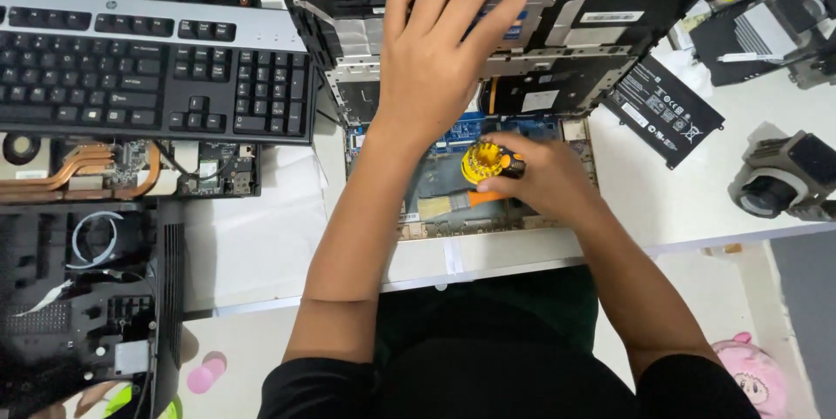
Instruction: Removing internal components from a laptop using a screwdriver on a repair bench.
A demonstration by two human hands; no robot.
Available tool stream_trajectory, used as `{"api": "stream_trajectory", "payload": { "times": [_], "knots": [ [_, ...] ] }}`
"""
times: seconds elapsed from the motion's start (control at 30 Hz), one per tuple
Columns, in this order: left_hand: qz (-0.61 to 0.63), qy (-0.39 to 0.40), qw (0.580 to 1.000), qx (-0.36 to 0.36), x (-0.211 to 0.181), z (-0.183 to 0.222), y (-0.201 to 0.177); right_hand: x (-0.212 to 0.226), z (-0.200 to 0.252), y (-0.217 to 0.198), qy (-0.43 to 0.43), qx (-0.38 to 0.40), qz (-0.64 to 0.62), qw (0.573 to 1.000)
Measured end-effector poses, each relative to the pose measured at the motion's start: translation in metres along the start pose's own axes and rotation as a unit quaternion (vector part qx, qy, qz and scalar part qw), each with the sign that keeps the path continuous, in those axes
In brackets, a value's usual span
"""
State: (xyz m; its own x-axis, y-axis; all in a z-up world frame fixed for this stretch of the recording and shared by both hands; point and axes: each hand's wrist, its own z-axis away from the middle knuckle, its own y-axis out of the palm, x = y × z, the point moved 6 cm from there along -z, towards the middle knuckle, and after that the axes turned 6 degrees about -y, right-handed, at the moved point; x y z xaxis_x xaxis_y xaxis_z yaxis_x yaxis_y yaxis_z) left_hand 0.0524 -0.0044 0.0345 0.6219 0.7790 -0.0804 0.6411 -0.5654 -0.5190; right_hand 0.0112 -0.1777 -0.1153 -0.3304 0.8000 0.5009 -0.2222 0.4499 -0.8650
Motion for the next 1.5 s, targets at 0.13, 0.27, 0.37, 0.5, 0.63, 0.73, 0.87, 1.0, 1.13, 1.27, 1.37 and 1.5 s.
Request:
{"api": "stream_trajectory", "payload": {
  "times": [0.13, 0.27, 0.37, 0.5, 0.63, 0.73, 0.87, 1.0, 1.13, 1.27, 1.37, 1.5],
  "knots": [
    [0.028, -0.011, 0.999, 0.039, 0.003, 0.0, -0.001, 0.023, 0.009, -0.036, 0.189, 0.159, -0.082, 0.966],
    [0.064, -0.022, 0.996, 0.065, 0.005, 0.001, 0.001, 0.001, 0.015, -0.045, 0.112, 0.065, -0.171, 0.977],
    [0.069, -0.021, 0.995, 0.073, 0.005, 0.001, 0.0, -0.001, 0.014, -0.049, 0.086, 0.015, -0.159, 0.983],
    [0.066, -0.017, 0.994, 0.086, 0.006, 0.0, 0.0, 0.022, 0.01, -0.062, 0.022, -0.058, -0.232, 0.971],
    [0.057, -0.01, 0.994, 0.092, 0.006, 0.002, 0.003, 0.02, 0.006, -0.061, -0.086, -0.129, -0.146, 0.977],
    [0.058, -0.012, 0.994, 0.089, 0.006, 0.002, 0.004, 0.013, 0.006, -0.054, -0.041, -0.141, -0.17, 0.974],
    [0.054, -0.01, 0.994, 0.099, 0.008, 0.004, 0.006, 0.01, 0.003, -0.043, -0.005, -0.155, -0.271, 0.95],
    [0.055, -0.01, 0.993, 0.106, 0.009, 0.006, 0.008, 0.015, -0.001, -0.036, 0.003, -0.148, -0.339, 0.929],
    [0.066, -0.011, 0.993, 0.101, 0.009, 0.004, 0.006, 0.014, -0.002, -0.032, -0.052, -0.152, -0.315, 0.935],
    [0.072, -0.023, 0.991, 0.108, 0.01, 0.004, 0.006, 0.017, 0.0, -0.035, -0.04, -0.132, -0.248, 0.959],
    [0.071, -0.021, 0.991, 0.114, 0.011, 0.005, 0.007, 0.016, 0.003, -0.033, -0.086, -0.133, -0.162, 0.974],
    [0.07, -0.021, 0.991, 0.116, 0.012, 0.006, 0.008, 0.013, 0.007, -0.025, -0.154, -0.125, -0.027, 0.98]
  ]
}}
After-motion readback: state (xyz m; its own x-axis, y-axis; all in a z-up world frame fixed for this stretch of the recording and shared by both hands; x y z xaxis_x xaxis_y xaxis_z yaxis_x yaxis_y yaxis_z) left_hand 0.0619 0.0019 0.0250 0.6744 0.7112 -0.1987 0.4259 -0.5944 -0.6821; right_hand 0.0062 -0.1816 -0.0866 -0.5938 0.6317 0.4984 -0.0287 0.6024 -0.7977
